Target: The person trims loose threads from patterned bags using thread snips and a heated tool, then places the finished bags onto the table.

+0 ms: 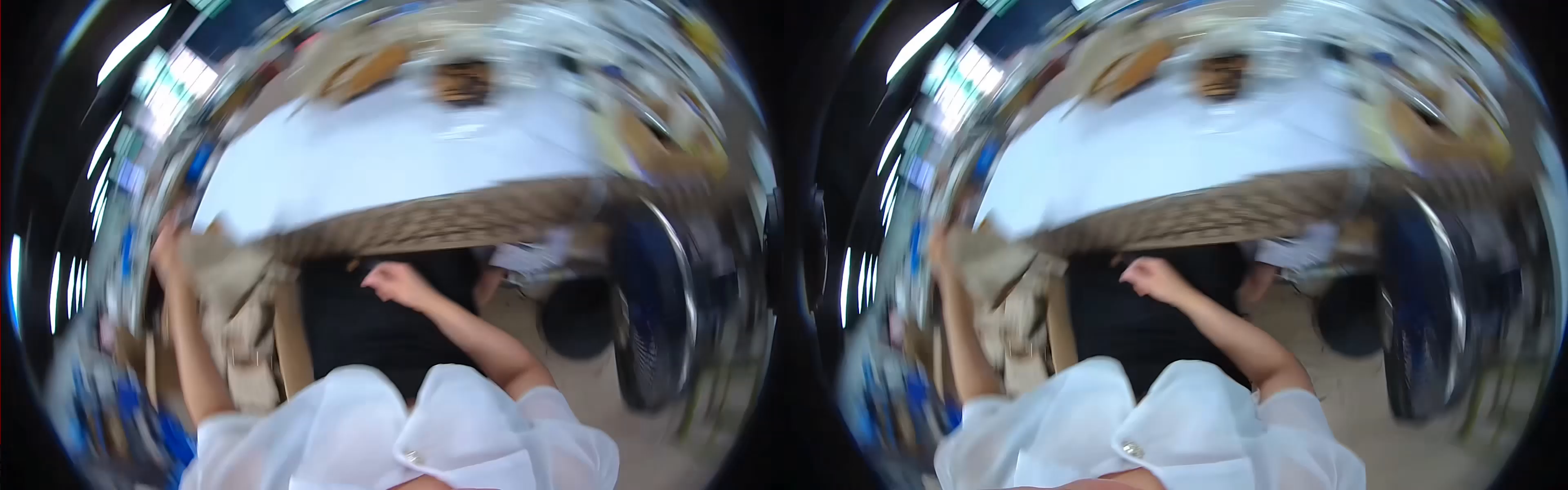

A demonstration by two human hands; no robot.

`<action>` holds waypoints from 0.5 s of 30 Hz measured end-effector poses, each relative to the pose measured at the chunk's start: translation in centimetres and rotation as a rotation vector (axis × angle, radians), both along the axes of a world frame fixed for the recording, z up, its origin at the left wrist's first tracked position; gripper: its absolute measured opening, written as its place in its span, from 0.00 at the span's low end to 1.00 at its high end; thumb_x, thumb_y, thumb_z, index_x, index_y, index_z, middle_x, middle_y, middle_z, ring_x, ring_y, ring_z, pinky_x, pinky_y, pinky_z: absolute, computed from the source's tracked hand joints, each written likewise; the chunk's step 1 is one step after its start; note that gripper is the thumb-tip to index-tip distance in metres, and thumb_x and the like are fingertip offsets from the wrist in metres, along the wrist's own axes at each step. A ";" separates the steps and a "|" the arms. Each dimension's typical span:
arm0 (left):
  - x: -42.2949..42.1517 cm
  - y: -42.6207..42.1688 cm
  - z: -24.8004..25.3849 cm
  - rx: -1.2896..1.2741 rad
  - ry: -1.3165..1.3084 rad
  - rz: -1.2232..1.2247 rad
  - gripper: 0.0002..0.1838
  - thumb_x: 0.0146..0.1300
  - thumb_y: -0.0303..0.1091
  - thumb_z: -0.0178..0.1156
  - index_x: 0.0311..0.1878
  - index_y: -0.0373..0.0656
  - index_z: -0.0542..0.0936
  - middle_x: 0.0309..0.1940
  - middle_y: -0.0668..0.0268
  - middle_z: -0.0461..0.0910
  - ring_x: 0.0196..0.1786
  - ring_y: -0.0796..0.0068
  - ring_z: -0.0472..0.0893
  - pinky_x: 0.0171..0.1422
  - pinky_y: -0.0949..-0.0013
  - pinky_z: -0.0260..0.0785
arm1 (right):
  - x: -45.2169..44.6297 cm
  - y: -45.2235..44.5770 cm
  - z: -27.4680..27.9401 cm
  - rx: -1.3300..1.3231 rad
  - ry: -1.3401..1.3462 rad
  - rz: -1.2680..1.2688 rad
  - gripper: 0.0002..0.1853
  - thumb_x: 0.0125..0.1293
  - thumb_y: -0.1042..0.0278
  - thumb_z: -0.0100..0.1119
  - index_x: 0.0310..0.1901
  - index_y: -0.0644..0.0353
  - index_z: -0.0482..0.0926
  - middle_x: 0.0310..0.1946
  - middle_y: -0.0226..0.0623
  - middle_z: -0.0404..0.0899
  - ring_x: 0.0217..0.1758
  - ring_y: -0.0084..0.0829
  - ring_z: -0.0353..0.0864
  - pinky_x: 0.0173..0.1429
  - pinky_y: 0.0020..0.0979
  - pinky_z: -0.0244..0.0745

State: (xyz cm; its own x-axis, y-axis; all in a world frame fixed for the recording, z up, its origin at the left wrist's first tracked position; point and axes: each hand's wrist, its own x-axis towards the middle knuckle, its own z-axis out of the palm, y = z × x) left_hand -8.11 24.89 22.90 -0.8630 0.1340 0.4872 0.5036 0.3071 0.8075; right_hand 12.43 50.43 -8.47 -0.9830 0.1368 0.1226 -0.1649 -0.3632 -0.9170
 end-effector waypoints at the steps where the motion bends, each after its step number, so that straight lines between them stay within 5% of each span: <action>1: 1.7 -1.2 -1.9 -0.150 0.245 0.110 0.19 0.74 0.44 0.55 0.47 0.37 0.84 0.37 0.71 0.81 0.38 0.79 0.76 0.46 0.70 0.70 | 1.0 -0.3 2.1 0.019 -0.052 0.017 0.10 0.72 0.65 0.58 0.41 0.61 0.84 0.22 0.28 0.76 0.24 0.18 0.73 0.30 0.22 0.69; 3: 5.2 -1.4 -5.0 -0.264 0.274 0.049 0.24 0.77 0.49 0.49 0.37 0.36 0.82 0.30 0.72 0.77 0.37 0.79 0.73 0.43 0.69 0.66 | 2.7 -0.1 4.3 0.044 -0.044 0.056 0.10 0.76 0.68 0.51 0.43 0.63 0.82 0.20 0.24 0.68 0.22 0.15 0.66 0.28 0.21 0.60; 4: 8.1 0.9 -5.7 -0.090 0.236 -0.017 0.24 0.77 0.50 0.50 0.35 0.38 0.80 0.29 0.73 0.76 0.34 0.82 0.71 0.40 0.71 0.65 | 2.4 -0.8 4.1 0.047 0.000 0.026 0.15 0.79 0.62 0.47 0.45 0.64 0.81 0.19 0.23 0.67 0.19 0.12 0.61 0.22 0.18 0.52; 5: 8.5 1.0 -7.3 -0.022 0.173 -0.052 0.24 0.78 0.50 0.50 0.33 0.39 0.80 0.28 0.74 0.75 0.32 0.85 0.69 0.38 0.73 0.63 | 3.1 -0.8 6.1 0.054 0.016 0.038 0.19 0.80 0.58 0.43 0.48 0.67 0.79 0.20 0.22 0.66 0.19 0.12 0.59 0.23 0.18 0.51; 6: 9.2 0.7 -8.0 0.012 -0.013 -0.053 0.18 0.76 0.38 0.54 0.36 0.32 0.82 0.31 0.74 0.80 0.36 0.86 0.74 0.41 0.76 0.67 | 3.0 -1.4 6.9 0.034 0.012 0.048 0.23 0.81 0.55 0.40 0.53 0.69 0.77 0.20 0.22 0.65 0.19 0.11 0.58 0.23 0.17 0.50; 8: 9.2 0.7 -9.7 0.004 -0.180 -0.150 0.20 0.76 0.42 0.53 0.37 0.33 0.82 0.29 0.74 0.79 0.35 0.85 0.74 0.41 0.76 0.66 | 2.4 -2.4 10.3 0.080 0.031 0.025 0.25 0.81 0.55 0.40 0.64 0.68 0.73 0.24 0.23 0.67 0.19 0.11 0.56 0.25 0.16 0.49; 11: 9.0 0.3 -10.6 -0.215 -0.492 -0.460 0.15 0.76 0.41 0.53 0.44 0.38 0.80 0.34 0.76 0.75 0.37 0.89 0.69 0.43 0.80 0.63 | 1.4 -2.6 14.6 0.357 -0.080 0.002 0.23 0.80 0.61 0.42 0.68 0.65 0.71 0.27 0.24 0.69 0.22 0.13 0.60 0.29 0.16 0.56; 13: 9.6 0.4 -9.9 -0.155 -0.643 -0.562 0.10 0.75 0.35 0.55 0.46 0.37 0.80 0.36 0.74 0.77 0.42 0.88 0.71 0.47 0.76 0.65 | 0.2 -2.5 15.2 0.609 0.035 -0.054 0.15 0.76 0.65 0.51 0.57 0.65 0.75 0.42 0.42 0.83 0.32 0.30 0.81 0.39 0.28 0.76; 15: 9.7 1.0 -10.4 -0.094 -0.714 -0.582 0.08 0.74 0.31 0.55 0.46 0.37 0.80 0.36 0.74 0.76 0.40 0.88 0.71 0.44 0.78 0.64 | -0.6 -3.1 15.7 0.622 0.020 -0.070 0.14 0.75 0.66 0.53 0.56 0.65 0.75 0.41 0.42 0.83 0.32 0.31 0.82 0.38 0.29 0.76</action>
State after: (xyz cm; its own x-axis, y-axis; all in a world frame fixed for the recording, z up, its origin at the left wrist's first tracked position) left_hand 1.57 25.87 12.51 -0.7387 0.6526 -0.1689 -0.0082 0.2419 0.9703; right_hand 11.87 47.34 7.20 -0.9710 0.0983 0.2181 -0.1881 0.2495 -0.9499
